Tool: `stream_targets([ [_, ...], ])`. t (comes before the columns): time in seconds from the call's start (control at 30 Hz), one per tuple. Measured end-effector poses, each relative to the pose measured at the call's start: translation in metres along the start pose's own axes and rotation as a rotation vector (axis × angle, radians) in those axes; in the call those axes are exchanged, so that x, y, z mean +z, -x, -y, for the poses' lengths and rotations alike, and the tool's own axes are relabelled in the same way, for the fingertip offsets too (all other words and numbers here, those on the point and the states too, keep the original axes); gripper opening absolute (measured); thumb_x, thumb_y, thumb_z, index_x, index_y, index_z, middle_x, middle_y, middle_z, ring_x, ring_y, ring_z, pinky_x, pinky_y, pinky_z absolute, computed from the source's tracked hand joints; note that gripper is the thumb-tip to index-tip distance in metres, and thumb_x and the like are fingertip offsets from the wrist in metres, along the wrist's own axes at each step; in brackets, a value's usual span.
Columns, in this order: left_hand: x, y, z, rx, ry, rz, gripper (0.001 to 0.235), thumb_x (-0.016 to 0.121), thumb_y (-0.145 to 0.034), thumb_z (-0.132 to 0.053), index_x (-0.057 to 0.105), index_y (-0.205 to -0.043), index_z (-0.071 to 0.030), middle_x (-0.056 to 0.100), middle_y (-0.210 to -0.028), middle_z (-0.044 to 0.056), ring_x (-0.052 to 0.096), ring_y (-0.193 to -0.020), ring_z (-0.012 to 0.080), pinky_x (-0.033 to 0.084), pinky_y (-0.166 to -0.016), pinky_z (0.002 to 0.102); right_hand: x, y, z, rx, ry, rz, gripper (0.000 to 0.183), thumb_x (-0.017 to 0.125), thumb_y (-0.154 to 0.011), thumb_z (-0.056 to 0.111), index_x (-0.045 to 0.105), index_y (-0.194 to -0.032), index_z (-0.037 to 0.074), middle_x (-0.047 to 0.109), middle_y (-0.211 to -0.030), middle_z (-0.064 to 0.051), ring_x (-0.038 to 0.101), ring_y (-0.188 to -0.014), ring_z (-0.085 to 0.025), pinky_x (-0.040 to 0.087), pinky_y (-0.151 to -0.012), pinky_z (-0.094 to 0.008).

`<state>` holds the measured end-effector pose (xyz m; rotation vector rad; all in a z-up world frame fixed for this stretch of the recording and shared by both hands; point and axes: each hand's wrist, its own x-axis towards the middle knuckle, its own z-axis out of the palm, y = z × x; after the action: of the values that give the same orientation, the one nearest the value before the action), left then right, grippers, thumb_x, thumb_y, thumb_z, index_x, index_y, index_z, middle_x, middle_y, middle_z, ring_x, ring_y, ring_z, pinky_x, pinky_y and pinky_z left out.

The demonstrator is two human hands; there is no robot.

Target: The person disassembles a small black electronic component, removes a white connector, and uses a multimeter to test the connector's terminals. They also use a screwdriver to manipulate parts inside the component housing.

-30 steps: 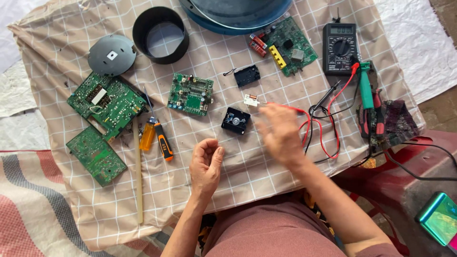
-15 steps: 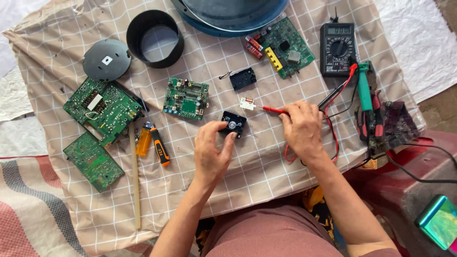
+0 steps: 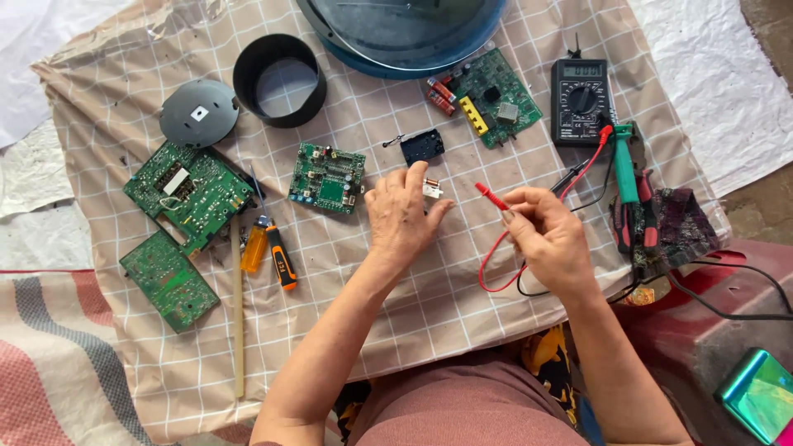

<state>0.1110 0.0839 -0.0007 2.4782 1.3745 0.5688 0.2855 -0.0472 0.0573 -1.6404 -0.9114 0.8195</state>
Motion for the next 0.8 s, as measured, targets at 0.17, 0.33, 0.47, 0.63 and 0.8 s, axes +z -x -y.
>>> stream_targets([
  [0.17,0.010,-0.005,0.011,-0.013,-0.004,-0.002,0.060,0.077,-0.080,-0.042,0.057,-0.133,-0.024,0.067,-0.106,0.006,0.067,-0.098,0.0301,0.048,-0.086,0.048,-0.010,-0.013,-0.008,0.178,-0.656,0.163,0.020,0.057,-0.101,0.002,0.068,-0.117,0.003,0.070,-0.087,-0.017,0.070,-0.070,-0.017,0.061,-0.055,-0.029],
  [0.33,0.024,-0.003,0.021,0.016,0.012,-0.099,0.052,0.077,-0.078,-0.044,0.060,-0.125,-0.028,0.065,-0.102,-0.001,0.065,-0.095,0.0229,0.048,-0.086,0.043,-0.018,-0.020,-0.001,0.247,-1.008,0.285,0.033,0.049,-0.100,0.006,0.068,-0.126,0.001,0.074,-0.113,-0.029,0.077,-0.097,-0.035,0.065,-0.080,-0.047],
  [0.47,0.021,-0.002,0.018,0.001,0.208,-0.159,0.045,0.078,-0.081,-0.042,0.064,-0.121,-0.027,0.066,-0.103,-0.003,0.066,-0.094,0.0200,0.048,-0.085,0.040,-0.016,-0.019,-0.010,0.019,-0.967,0.367,0.049,0.051,-0.089,-0.013,0.063,-0.134,-0.001,0.070,-0.121,-0.032,0.075,-0.104,-0.041,0.063,-0.087,-0.050],
  [0.63,0.007,0.004,0.014,0.083,0.508,-0.357,0.041,0.084,-0.084,-0.031,0.068,-0.120,-0.021,0.070,-0.107,-0.003,0.069,-0.087,0.0145,0.047,-0.088,0.030,-0.005,-0.040,-0.011,-0.223,-0.860,0.312,0.040,0.069,-0.085,-0.013,0.065,-0.124,-0.005,0.073,-0.107,-0.031,0.078,-0.088,-0.039,0.065,-0.081,-0.046],
  [0.8,0.007,0.007,0.024,0.071,0.570,-0.317,0.041,0.086,-0.082,-0.028,0.070,-0.119,-0.019,0.071,-0.108,-0.002,0.071,-0.083,0.0143,0.048,-0.089,0.031,0.024,-0.076,-0.016,-0.345,-0.517,0.113,0.032,0.075,-0.089,-0.007,0.066,-0.118,-0.014,0.069,-0.086,-0.028,0.071,-0.073,-0.024,0.063,-0.072,-0.035],
])
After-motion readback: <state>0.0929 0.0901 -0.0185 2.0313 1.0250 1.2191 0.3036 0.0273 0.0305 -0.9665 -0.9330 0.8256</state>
